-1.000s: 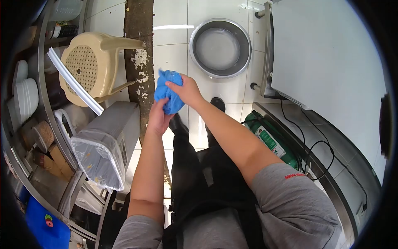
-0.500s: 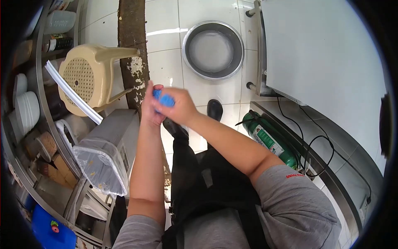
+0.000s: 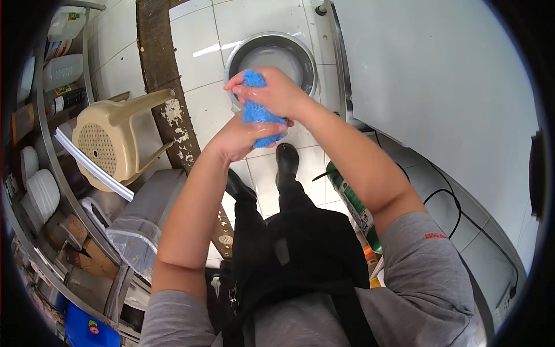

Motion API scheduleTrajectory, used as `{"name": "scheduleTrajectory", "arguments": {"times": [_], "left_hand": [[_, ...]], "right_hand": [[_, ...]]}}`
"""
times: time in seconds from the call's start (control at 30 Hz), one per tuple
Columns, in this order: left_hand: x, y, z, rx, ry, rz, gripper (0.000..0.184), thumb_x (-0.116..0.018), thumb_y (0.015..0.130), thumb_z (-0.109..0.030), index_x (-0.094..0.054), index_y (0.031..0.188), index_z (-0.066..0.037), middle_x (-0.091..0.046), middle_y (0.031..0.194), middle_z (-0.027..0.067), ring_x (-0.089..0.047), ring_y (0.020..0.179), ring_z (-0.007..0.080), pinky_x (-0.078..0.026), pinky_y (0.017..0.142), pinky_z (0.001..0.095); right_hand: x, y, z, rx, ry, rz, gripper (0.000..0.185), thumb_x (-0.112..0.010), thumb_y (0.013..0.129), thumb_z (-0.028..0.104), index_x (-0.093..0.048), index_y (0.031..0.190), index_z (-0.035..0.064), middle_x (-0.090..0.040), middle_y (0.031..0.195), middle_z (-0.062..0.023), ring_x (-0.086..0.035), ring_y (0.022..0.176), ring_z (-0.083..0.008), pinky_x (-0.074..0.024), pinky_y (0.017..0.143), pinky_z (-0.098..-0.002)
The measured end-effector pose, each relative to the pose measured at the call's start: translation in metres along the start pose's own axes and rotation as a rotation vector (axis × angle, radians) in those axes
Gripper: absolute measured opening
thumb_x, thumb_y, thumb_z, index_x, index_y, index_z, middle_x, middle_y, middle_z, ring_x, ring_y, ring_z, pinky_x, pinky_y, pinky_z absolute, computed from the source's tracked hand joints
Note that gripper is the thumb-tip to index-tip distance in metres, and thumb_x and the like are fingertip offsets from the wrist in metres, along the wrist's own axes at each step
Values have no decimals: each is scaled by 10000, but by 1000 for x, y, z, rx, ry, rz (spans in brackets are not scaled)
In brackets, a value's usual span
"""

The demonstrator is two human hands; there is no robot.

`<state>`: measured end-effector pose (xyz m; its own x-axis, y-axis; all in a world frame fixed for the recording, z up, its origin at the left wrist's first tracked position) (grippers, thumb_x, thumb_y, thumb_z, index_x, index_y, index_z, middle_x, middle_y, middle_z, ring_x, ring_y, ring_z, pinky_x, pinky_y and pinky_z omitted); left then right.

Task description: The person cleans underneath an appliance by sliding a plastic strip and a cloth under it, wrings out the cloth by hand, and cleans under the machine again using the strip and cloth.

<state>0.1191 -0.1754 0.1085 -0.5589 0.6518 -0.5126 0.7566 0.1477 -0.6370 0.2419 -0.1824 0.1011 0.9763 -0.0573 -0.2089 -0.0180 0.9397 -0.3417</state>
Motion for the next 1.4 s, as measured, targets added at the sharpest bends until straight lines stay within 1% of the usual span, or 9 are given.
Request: {"name": "scheduleTrajectory", "arguments": {"times": [0.17,0.37,0.5,0.57,0.7,0.97,1.13,1.27,1.4], "left_hand": [[4,68,16,104,246,-190,320,-672,711,-103,-564,1006,-43,-614,881,34,-577,738,112,-456,576,255],[16,135,62,-145,1217,-384,360,-601,781,-292,-625,939,31,-644,896,230,-631,809,358,-491,715,414],[11,136,62,-61,1098,-480,366,-561,800,-318,-630,940,12,-635,919,237,-614,845,377,-486,727,428],[16,127,55,-63,1137,-410,359,-579,791,-324,-629,926,5,-647,878,212,-636,786,337,-497,675,401],[-12,49,16,168,-108,271,301,-686,728,-248,-561,902,-36,-511,652,32,-498,565,101,-347,409,200],[-47,4,18,134,-342,507,354,-676,761,-127,-530,1073,-45,-599,857,71,-594,657,140,-464,469,226],[-48,23,27,37,15,-61,253,-668,752,-114,-578,965,-13,-617,820,85,-560,650,169,-429,505,301],[-17,75,69,-330,673,-455,270,-617,774,-162,-576,959,30,-640,841,200,-619,758,332,-476,626,400],[0,106,87,-275,601,-658,282,-598,784,-190,-583,957,33,-620,887,262,-594,849,412,-471,699,450]], "right_hand": [[37,20,-27,-120,-318,-173,314,-678,804,333,-656,763,22,-631,683,-68,-557,604,-144,-468,607,-308],[62,40,-82,-350,-641,-441,502,-591,829,454,-635,768,-42,-626,747,-234,-606,710,-376,-470,656,-404],[65,29,-89,-351,-642,-704,520,-536,863,451,-624,745,-48,-616,734,-249,-594,729,-415,-466,674,-430],[71,17,-67,-354,-462,-467,510,-501,881,458,-614,927,-38,-633,880,-231,-614,862,-362,-464,750,-408],[75,-27,-21,-233,376,204,547,-615,847,371,-473,1270,54,-512,1166,-106,-507,1030,-150,-410,898,-319],[21,-61,49,-27,-130,252,496,-666,798,106,-510,1268,78,-610,888,-26,-566,801,-116,-467,782,-285],[14,-43,10,-287,-345,-112,224,-660,829,235,-671,893,20,-563,633,-34,-522,616,-98,-441,592,-268],[23,-7,-48,-239,-445,-296,382,-636,840,352,-633,678,6,-506,529,-44,-464,525,-109,-386,521,-286],[40,20,-98,-349,-489,-497,470,-579,861,397,-609,671,-31,-572,563,-122,-509,503,-218,-426,541,-342]]}}
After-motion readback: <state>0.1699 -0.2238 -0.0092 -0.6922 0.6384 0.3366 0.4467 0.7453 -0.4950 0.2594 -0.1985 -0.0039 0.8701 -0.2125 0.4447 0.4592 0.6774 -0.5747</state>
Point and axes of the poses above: each hand's wrist, its own y-axis towards the middle knuckle, its own x-axis out of the back of the hand, z = x × y, the point moved 2 cm from there along y, towards the middle knuckle
